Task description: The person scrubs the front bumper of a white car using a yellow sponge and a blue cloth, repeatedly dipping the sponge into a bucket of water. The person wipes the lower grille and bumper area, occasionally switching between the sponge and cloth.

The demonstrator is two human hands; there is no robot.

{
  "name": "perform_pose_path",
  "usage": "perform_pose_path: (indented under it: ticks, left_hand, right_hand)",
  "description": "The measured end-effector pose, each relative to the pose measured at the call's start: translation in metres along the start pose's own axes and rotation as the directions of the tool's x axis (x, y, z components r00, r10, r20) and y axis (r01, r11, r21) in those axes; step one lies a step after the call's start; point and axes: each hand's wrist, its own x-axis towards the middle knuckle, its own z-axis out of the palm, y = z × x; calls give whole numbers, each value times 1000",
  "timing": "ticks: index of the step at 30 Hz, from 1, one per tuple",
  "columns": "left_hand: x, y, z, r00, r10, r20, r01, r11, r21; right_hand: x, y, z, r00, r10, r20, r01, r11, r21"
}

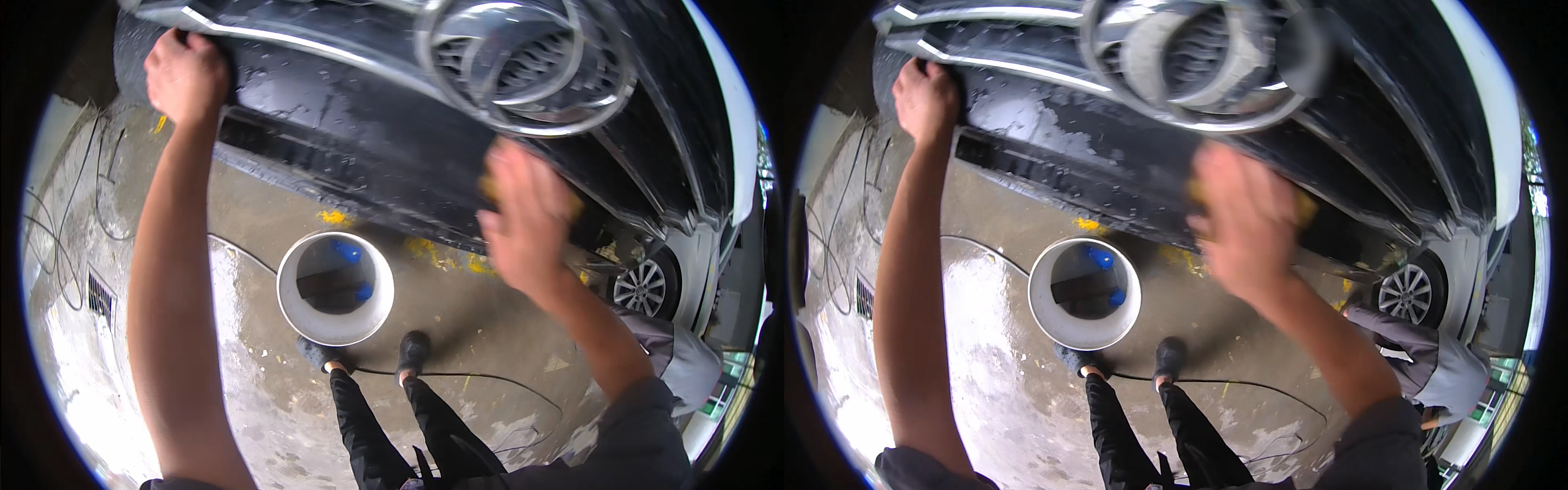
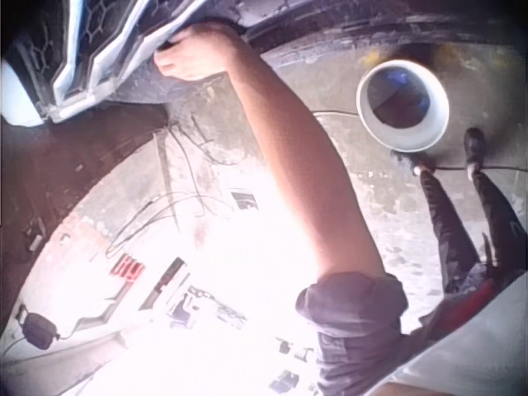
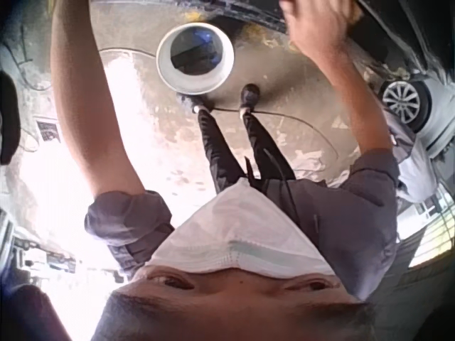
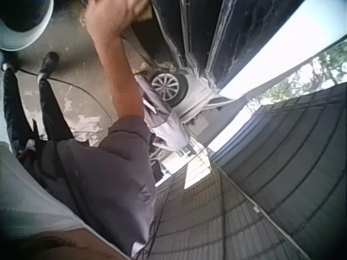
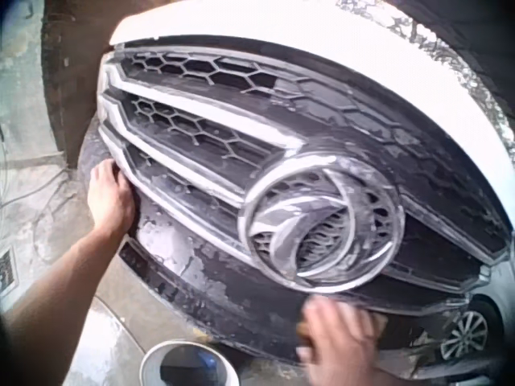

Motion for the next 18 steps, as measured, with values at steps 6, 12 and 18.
perform_pose_path:
  ticks: [6,12,18]
  left_hand:
    - [19,-14,10,997,-14,80,11,999,35]
    - [24,-32,7,991,-64,114,61,998,31]
    - [19,-16,3,991,-102,82,97,994,54]
  right_hand:
    - [62,-28,31,969,-133,-208,137,991,5]
    - [-138,121,-32,997,26,69,-15,988,-154]
    - [11,-15,2,984,37,176,-22,996,-86]
